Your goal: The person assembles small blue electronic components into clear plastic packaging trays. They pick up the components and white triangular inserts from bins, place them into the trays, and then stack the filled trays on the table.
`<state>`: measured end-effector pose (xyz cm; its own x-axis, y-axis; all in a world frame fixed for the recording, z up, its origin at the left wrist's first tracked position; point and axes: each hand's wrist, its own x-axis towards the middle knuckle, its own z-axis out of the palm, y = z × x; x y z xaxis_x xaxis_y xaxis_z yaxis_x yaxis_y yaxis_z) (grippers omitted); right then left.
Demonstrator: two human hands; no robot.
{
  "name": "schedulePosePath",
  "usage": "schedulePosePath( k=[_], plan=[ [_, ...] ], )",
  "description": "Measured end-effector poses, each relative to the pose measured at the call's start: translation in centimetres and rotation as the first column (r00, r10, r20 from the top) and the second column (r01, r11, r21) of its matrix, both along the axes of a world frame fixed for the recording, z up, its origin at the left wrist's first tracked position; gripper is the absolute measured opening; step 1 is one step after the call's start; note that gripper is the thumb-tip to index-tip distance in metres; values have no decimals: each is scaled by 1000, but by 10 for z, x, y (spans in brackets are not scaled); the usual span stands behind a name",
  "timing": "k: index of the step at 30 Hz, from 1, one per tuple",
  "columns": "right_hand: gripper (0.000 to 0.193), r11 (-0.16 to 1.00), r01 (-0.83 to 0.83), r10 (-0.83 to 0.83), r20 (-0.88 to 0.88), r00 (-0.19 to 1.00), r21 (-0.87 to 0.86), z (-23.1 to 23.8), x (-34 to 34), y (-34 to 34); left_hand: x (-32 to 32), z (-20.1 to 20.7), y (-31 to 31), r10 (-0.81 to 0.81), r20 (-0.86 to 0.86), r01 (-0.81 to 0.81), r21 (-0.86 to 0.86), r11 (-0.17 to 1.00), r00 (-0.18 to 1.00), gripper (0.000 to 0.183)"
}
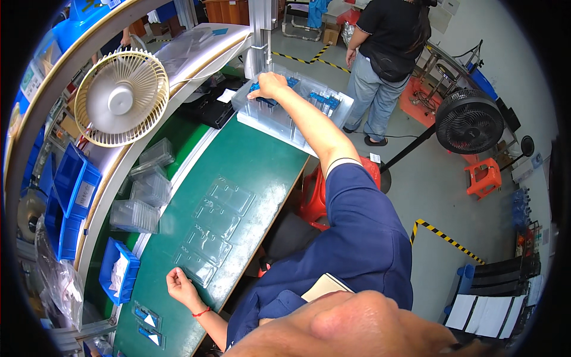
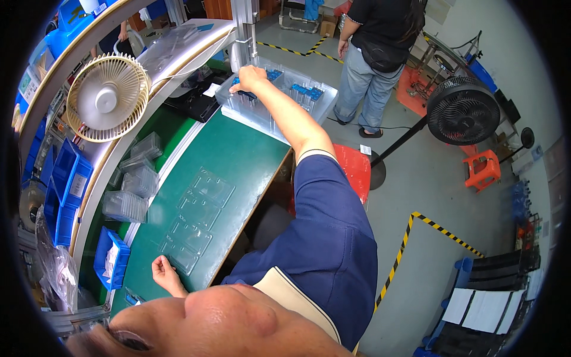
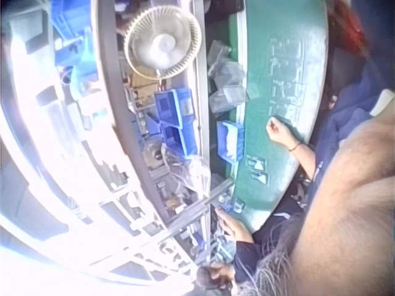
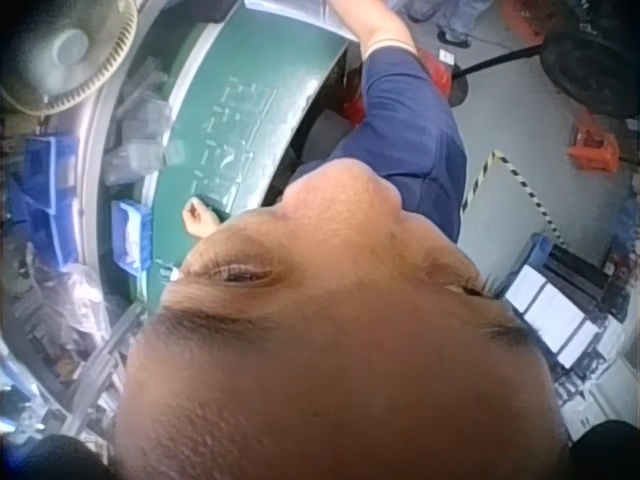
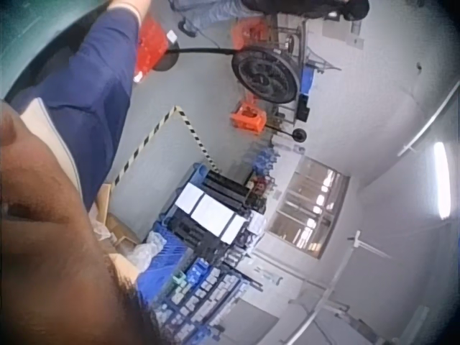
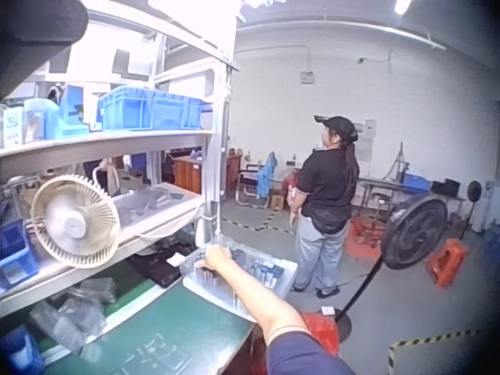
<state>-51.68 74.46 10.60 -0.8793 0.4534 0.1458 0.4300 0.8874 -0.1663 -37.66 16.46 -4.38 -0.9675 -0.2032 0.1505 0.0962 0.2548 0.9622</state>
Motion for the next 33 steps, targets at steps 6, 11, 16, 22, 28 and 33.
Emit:
schedulePosePath(
  k=[6,11,16,22,28,33],
  plan=[
    [73,997,77,-76,83,994,-14,5,1,-17,-2,-3,-1,5,-8,-5,-20,1000,1000,11],
    [80,990,105,-91,151,984,-89,7,-3,-13,-2,-1,0,-6,-3,6,-39,999,1000,12],
    [86,990,124,-133,154,979,67,5,-9,-16,-1,-7,-6,25,-15,-26,-64,998,1000,12],
    [63,999,44,-43,-24,999,1,0,2,-6,4,1,-2,81,-73,-72,110,991,994,7],
    [39,885,-348,183,-456,871,-310,18,45,-96,21,39,26,-62,-119,92,266,960,991,17],
    [25,247,-541,432,-408,804,-804,-12,113,-275,44,81,104,-608,-120,512,679,526,785,70]
  ],
)
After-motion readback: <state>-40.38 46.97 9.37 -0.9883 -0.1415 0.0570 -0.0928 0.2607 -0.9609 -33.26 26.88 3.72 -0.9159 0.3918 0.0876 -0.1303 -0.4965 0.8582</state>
